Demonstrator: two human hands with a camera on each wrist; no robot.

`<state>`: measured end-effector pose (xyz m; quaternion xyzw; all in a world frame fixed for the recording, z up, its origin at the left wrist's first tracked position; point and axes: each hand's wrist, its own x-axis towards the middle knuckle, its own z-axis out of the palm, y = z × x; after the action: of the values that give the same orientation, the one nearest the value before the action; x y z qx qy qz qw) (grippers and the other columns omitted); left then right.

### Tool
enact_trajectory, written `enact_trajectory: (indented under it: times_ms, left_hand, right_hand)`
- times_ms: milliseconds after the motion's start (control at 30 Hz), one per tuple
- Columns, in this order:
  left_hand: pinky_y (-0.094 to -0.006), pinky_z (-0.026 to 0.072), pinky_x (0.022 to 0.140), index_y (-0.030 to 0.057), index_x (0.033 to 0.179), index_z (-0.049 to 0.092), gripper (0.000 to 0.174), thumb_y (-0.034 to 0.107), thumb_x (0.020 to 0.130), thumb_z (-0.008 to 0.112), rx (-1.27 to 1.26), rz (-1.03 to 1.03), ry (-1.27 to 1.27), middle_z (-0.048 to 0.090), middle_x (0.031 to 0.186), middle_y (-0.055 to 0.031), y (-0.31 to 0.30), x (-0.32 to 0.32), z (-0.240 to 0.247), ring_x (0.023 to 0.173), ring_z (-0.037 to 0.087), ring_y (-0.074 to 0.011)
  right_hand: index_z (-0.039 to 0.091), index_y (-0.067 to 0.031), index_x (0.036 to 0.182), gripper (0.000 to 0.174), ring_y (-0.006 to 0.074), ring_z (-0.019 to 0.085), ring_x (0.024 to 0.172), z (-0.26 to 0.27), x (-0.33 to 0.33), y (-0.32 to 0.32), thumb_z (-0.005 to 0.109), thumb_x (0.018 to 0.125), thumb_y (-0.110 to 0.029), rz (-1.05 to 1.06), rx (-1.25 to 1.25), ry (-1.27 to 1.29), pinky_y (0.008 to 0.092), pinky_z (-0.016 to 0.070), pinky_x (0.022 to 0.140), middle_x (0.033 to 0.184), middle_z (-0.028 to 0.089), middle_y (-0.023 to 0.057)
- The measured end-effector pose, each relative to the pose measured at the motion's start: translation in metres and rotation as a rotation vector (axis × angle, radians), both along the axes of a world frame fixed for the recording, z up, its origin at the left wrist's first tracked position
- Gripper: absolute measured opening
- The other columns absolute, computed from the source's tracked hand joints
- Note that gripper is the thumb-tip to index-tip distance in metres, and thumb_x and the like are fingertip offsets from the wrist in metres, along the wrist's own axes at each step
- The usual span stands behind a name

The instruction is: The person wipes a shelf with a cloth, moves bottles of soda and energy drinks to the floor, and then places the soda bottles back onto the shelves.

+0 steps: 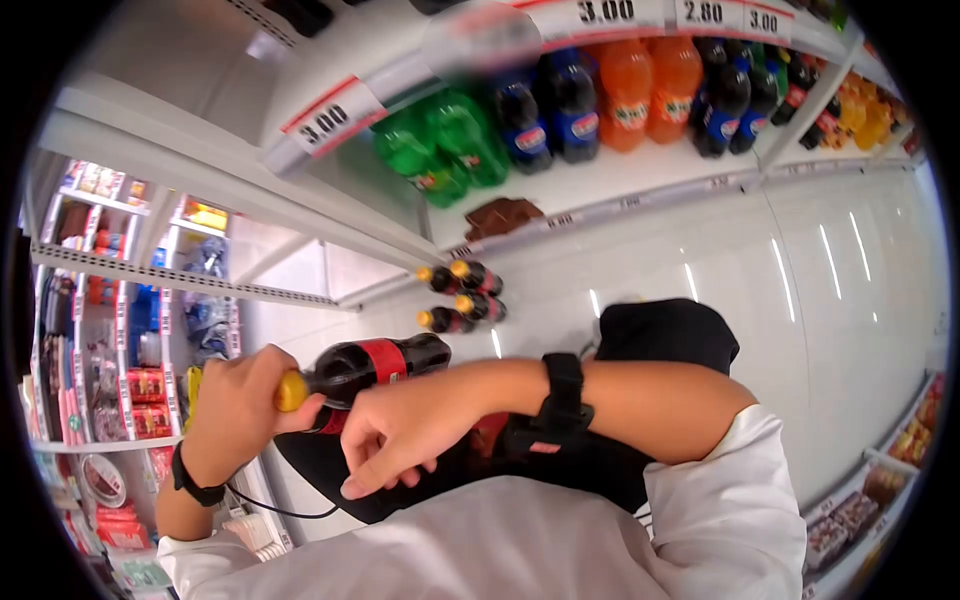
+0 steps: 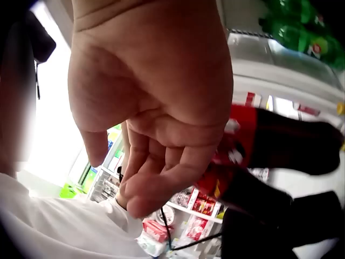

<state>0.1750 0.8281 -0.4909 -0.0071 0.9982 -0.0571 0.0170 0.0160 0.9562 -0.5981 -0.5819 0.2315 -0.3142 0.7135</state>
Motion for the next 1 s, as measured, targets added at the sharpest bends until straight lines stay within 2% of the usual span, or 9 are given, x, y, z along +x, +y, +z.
enact_trajectory:
  times_ms: [67, 100, 167, 200, 367, 433, 567, 800, 1000]
  left_hand:
    - [-0.0321, 0.0423, 0.041, 0.008, 0.08, 0.05, 0.043, 0.042, 0.078, 0.077, 0.032, -0.05, -0.034, 0.052, 0.059, -0.0036, 0.0, 0.002, -0.034, 0.049, 0.058, -0.0198]
    - [-0.0314, 0.0421, 0.041, 0.0081, 0.08, 0.049, 0.043, 0.042, 0.078, 0.076, 0.023, -0.085, -0.032, 0.05, 0.06, -0.0028, 0.0, 0.004, -0.048, 0.048, 0.057, -0.0184]
    - [-0.0308, 0.0418, 0.04, 0.0082, 0.08, 0.048, 0.043, 0.042, 0.079, 0.076, 0.032, -0.124, -0.038, 0.049, 0.061, -0.0019, 0.0, 0.007, -0.077, 0.048, 0.056, -0.0169]
    - [-0.0305, 0.0419, 0.04, 0.0081, 0.08, 0.049, 0.043, 0.042, 0.079, 0.075, 0.029, -0.133, -0.023, 0.048, 0.061, -0.0017, 0.001, 0.008, -0.088, 0.048, 0.056, -0.0168]
    - [-0.0296, 0.043, 0.041, 0.0077, 0.081, 0.05, 0.043, 0.044, 0.08, 0.073, 0.092, -0.131, 0.04, 0.052, 0.063, -0.0028, 0.006, 0.001, -0.138, 0.047, 0.055, -0.0176]
    - [-0.0298, 0.043, 0.041, 0.0072, 0.084, 0.053, 0.042, 0.044, 0.08, 0.073, 0.131, -0.103, 0.041, 0.055, 0.061, -0.0036, 0.008, -0.003, -0.158, 0.048, 0.057, -0.0183]
    - [-0.0296, 0.0429, 0.041, 0.0071, 0.086, 0.054, 0.039, 0.041, 0.081, 0.072, 0.179, -0.056, 0.101, 0.057, 0.061, -0.0027, 0.013, -0.013, -0.192, 0.046, 0.057, -0.0183]
    - [-0.031, 0.0442, 0.043, 0.0093, 0.091, 0.061, 0.035, 0.04, 0.079, 0.074, 0.257, 0.013, 0.157, 0.055, 0.062, -0.0033, 0.008, -0.018, -0.228, 0.049, 0.058, -0.0202]
    - [-0.0295, 0.0441, 0.044, 0.0125, 0.1, 0.064, 0.043, 0.05, 0.08, 0.071, 0.294, 0.044, 0.227, 0.051, 0.064, -0.0025, -0.007, -0.016, -0.233, 0.052, 0.059, -0.0198]
  right_hand:
    - [0.066, -0.0009, 0.081, 0.034, 0.0149, 0.058, 0.062, -0.005, -0.008, 0.007, 0.069, 0.09, -0.034, -0.24, -0.167, 0.207, 0.0308, 0.0463, 0.059, 0.068, 0.061, 0.0059]
    - [0.062, -0.0015, 0.078, 0.033, 0.0233, 0.059, 0.061, -0.017, -0.008, 0.007, 0.071, 0.085, -0.032, -0.325, -0.241, 0.366, 0.0366, 0.0456, 0.058, 0.069, 0.061, 0.0089]
    - [0.059, -0.0004, 0.078, 0.036, 0.0339, 0.063, 0.065, -0.036, -0.006, 0.013, 0.073, 0.079, -0.034, -0.645, -0.398, 0.569, 0.0405, 0.0481, 0.058, 0.079, 0.066, 0.0138]
    - [0.057, -0.0014, 0.084, 0.038, 0.0374, 0.064, 0.071, -0.047, -0.005, 0.012, 0.074, 0.077, -0.035, -0.659, -0.404, 0.625, 0.0439, 0.0498, 0.062, 0.077, 0.064, 0.0144]
    - [0.055, -0.0037, 0.1, 0.044, 0.0357, 0.066, 0.08, -0.091, -0.004, 0.016, 0.075, 0.076, -0.034, -0.756, -0.425, 0.762, 0.0452, 0.0522, 0.069, 0.08, 0.065, 0.0157]
    - [0.057, -0.0072, 0.102, 0.043, 0.0316, 0.067, 0.079, -0.106, -0.005, 0.016, 0.077, 0.074, -0.033, -0.793, -0.495, 0.885, 0.0412, 0.0524, 0.065, 0.09, 0.066, 0.0088]
    - [0.063, -0.0078, 0.099, 0.036, 0.0287, 0.064, 0.081, -0.124, -0.006, 0.007, 0.076, 0.073, -0.029, -0.696, -0.434, 0.96, 0.0395, 0.052, 0.065, 0.09, 0.062, 0.0067]
    - [0.067, -0.004, 0.088, 0.027, 0.0267, 0.061, 0.078, -0.156, -0.006, 0.004, 0.08, 0.066, -0.015, -0.877, -0.264, 0.821, 0.0356, 0.0506, 0.068, 0.087, 0.056, 0.0073]
    - [0.068, -0.0018, 0.085, 0.024, 0.03, 0.062, 0.076, -0.153, -0.014, -0.007, 0.079, 0.069, -0.016, -0.891, -0.189, 0.742, 0.0375, 0.051, 0.068, 0.087, 0.057, 0.0097]
